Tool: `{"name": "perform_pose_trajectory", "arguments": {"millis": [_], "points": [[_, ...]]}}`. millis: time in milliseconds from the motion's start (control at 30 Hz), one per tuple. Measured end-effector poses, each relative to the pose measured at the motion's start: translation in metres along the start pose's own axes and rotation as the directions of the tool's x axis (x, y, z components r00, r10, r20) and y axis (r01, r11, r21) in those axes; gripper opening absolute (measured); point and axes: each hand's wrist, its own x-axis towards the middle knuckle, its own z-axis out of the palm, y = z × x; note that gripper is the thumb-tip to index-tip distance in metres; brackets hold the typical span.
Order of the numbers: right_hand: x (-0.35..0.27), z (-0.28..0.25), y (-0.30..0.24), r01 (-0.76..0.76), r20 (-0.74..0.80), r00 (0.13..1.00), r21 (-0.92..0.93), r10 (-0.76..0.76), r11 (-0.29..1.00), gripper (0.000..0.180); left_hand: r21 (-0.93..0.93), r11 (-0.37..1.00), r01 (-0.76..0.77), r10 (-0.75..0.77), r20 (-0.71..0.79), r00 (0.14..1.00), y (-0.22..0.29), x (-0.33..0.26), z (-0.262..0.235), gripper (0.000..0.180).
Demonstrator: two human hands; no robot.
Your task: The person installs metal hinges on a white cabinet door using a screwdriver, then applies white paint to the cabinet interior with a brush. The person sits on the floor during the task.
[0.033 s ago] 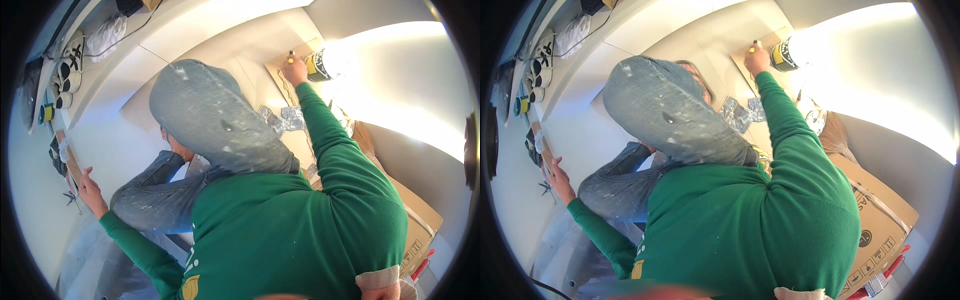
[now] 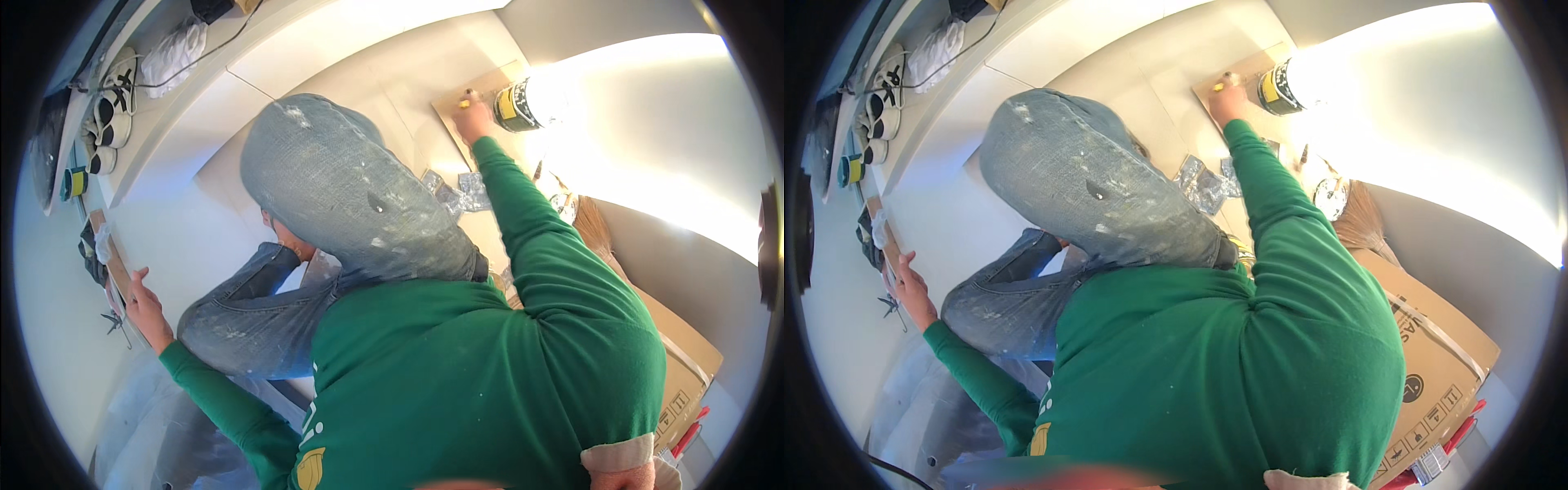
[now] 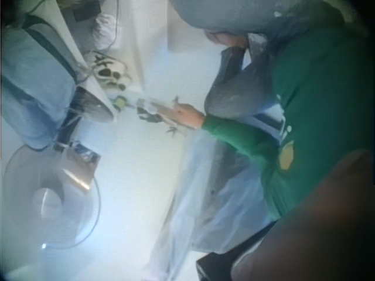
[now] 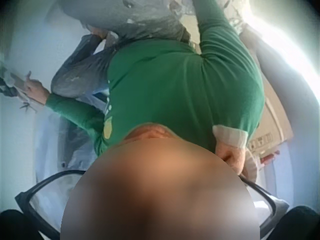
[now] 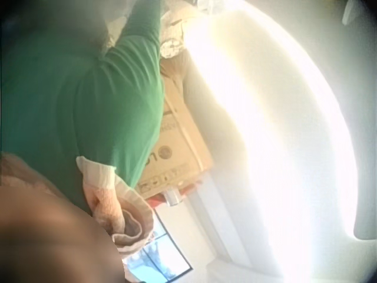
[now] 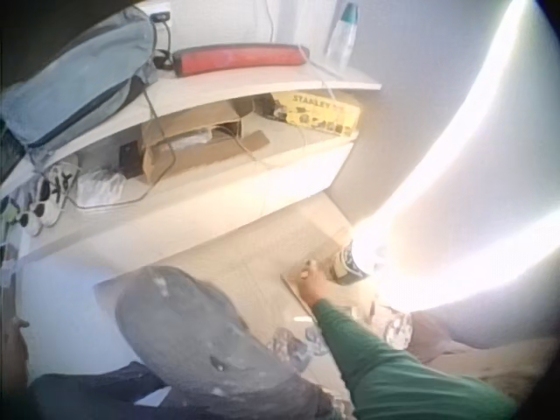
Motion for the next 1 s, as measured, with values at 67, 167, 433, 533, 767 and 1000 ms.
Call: {"name": "perform_pose_trajectory", "arguments": {"millis": [67, 167, 433, 533, 767, 1000], "points": [[-0.041, 0.049, -0.048, 0.072, 0.265, 0.961, 0.021, -0.075, 0.997, 0.026, -0.048, 0.999, 0.003, -0.002, 0.026, 1.0, 0.007, -0.002, 0.006, 0.043], [-0.09, 0.109, -0.136, 0.273, 0.455, 0.793, 0.33, -0.405, 0.904, 0.024, 0.026, 0.999, -0.047, 0.046, 0.009, 0.999, 0.011, -0.006, 0.007, 0.043], [-0.005, 0.029, -0.096, 0.239, 0.172, 0.915, 0.5, -0.366, 0.832, 0.027, -0.011, 0.996, 0.087, -0.087, -0.114, 0.99, -0.017, -0.034, -0.019, 0.046], [-0.025, 0.027, -0.077, -0.101, 0.377, 0.925, 0.134, 0.043, 0.986, 0.027, 0.003, 0.997, 0.073, -0.072, -0.087, 0.994, -0.014, -0.033, -0.015, 0.047], [-0.099, 0.102, -0.165, 0.19, 0.378, 0.801, 0.576, -0.464, 0.795, 0.029, 0.382, 0.899, -0.215, 0.22, 0.031, 0.975, 0.005, -0.023, 0.002, 0.045], [0.007, -0.009, -0.074, -0.248, 0.494, 0.814, 0.771, -0.305, 0.587, 0.026, 0.347, 0.906, -0.241, 0.222, 0.094, 0.97, 0.017, -0.033, 0.016, 0.044]]}}
